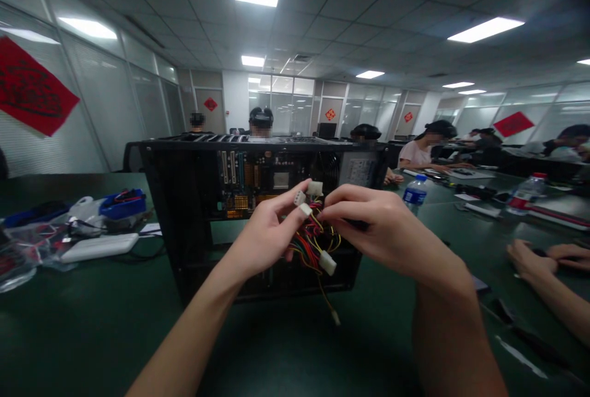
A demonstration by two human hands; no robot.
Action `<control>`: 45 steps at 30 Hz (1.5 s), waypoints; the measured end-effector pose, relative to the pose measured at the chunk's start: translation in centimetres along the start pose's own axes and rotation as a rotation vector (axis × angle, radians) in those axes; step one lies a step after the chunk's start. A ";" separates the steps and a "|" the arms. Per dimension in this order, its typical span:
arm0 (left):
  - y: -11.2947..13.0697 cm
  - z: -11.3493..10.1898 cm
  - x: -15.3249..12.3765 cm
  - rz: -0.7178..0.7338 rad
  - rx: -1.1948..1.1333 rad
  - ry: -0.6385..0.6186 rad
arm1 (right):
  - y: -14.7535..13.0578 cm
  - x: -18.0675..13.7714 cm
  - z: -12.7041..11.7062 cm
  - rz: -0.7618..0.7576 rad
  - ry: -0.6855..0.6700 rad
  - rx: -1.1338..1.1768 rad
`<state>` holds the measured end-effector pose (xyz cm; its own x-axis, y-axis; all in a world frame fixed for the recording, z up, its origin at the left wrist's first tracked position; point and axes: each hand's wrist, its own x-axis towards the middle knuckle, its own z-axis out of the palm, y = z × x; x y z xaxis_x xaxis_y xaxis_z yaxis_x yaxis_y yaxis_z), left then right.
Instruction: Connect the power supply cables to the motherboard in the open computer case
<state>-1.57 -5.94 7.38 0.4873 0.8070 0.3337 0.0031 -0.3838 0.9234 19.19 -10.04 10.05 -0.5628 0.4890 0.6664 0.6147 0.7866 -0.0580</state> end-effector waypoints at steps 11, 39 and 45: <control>0.1 0.3 -0.4 0.011 0.184 -0.061 | 1.6 1.0 1.7 0.297 0.268 0.242; 0.3 -0.4 -0.6 0.205 0.267 -0.113 | 3.4 -0.5 -0.5 0.242 0.394 0.301; 0.1 -0.8 0.1 0.113 -0.018 0.089 | 4.2 -2.8 -4.0 0.123 -0.193 0.256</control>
<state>-2.19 -5.54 7.67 0.4046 0.7960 0.4502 -0.0633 -0.4668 0.8821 25.58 -9.68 10.92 -0.6023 0.6293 0.4911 0.5396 0.7743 -0.3306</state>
